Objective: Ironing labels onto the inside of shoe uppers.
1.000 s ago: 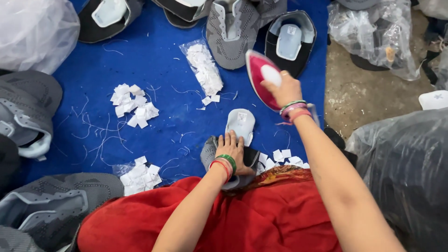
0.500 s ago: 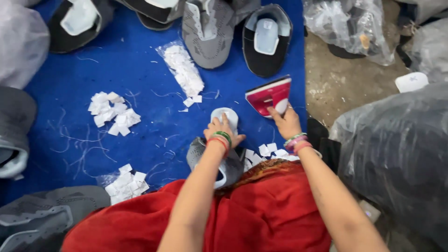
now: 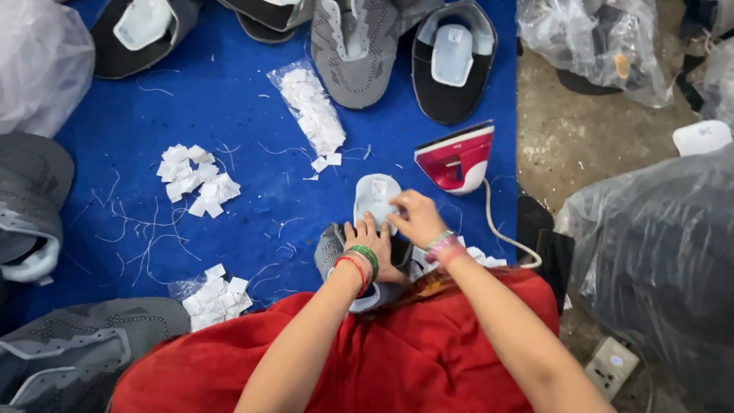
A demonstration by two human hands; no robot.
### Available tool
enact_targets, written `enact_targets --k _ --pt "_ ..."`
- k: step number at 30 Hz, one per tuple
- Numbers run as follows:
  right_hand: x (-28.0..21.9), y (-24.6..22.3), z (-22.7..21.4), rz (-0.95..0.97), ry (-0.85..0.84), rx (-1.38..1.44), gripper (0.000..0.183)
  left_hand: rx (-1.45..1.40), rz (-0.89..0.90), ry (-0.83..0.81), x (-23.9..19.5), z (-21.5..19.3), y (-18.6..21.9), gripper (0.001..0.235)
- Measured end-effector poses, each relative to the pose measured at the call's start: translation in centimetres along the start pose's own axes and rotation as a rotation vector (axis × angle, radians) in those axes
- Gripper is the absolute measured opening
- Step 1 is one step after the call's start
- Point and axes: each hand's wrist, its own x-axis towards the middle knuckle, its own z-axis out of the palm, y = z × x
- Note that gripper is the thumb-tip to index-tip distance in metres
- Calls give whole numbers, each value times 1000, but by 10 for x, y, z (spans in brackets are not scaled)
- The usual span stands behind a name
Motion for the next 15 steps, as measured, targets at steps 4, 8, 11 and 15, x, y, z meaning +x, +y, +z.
enact_targets --k 4,8,11,15 --pt "50 19 39 -120 58 -102 32 -18 -15 14 -2 -9 1 141" --pt "65 33 62 -55 91 -302 24 -48 -9 16 4 -1 -5 135" --pt "69 38 61 -9 117 -289 18 -27 27 26 10 -4 -11 127" --pt "32 24 22 47 211 -32 14 -54 199 -82 39 -2 -43 95"
